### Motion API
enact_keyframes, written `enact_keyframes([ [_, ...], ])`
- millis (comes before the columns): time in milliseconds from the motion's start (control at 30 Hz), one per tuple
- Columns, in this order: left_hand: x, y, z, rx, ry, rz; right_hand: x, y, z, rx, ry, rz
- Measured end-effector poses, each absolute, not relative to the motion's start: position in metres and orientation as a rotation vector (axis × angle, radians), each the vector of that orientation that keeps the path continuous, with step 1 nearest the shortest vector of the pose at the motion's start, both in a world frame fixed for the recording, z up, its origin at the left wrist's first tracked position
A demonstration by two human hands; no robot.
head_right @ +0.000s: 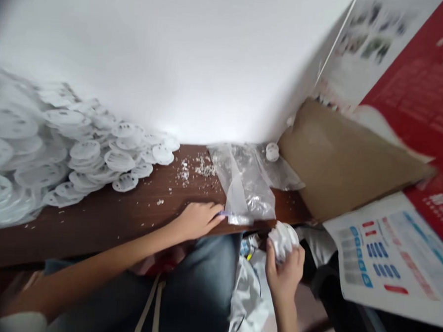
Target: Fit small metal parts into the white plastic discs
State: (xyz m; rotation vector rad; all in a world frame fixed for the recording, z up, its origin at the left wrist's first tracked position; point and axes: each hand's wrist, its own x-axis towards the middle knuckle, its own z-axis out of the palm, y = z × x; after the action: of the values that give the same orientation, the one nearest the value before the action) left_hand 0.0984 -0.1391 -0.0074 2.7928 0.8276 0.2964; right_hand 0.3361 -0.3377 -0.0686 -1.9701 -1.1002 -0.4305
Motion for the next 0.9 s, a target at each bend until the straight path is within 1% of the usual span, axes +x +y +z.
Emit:
enact_keyframes([
  [100,0.095,-0.138,-0.006,2.788,0.818,0.307,0.363,-0.228,-0.015,-1.975,-1.405,-0.559],
  [200,0.092,-0.137,-0.007,2.782,0.840,0.342,0.380,-0.129,0.018,-2.087,-1.588,-0.605],
  [300,0.090,-0.137,-0.008,2.754,0.851,0.361,0.390,-0.062,0.027,-2.245,-1.765,-0.524],
  [400,0.089,-0.136,-0.010,2.736,0.830,0.376,0.392,-0.030,0.021,-2.330,-1.794,-0.413],
  [533,0.089,-0.134,-0.010,2.724,0.823,0.372,0.400,-0.020,0.017,-2.247,-1.780,-0.148],
  [633,0.089,-0.136,-0.007,2.723,0.824,0.391,0.412,-0.030,0.023,-2.156,-1.845,0.014],
  [700,0.089,-0.137,-0.005,2.738,0.825,0.407,0.418,-0.051,0.027,-2.078,-1.842,0.013],
  [767,0.090,-0.139,-0.004,2.766,0.825,0.403,0.421,-0.087,0.026,-1.799,-1.724,-0.043],
  [833,0.091,-0.141,-0.003,2.793,0.818,0.377,0.420,-0.134,0.014,-1.590,-1.475,-0.114],
  [900,0.093,-0.142,-0.003,2.800,0.818,0.356,0.420,-0.190,-0.011,-1.472,-1.110,-0.209],
])
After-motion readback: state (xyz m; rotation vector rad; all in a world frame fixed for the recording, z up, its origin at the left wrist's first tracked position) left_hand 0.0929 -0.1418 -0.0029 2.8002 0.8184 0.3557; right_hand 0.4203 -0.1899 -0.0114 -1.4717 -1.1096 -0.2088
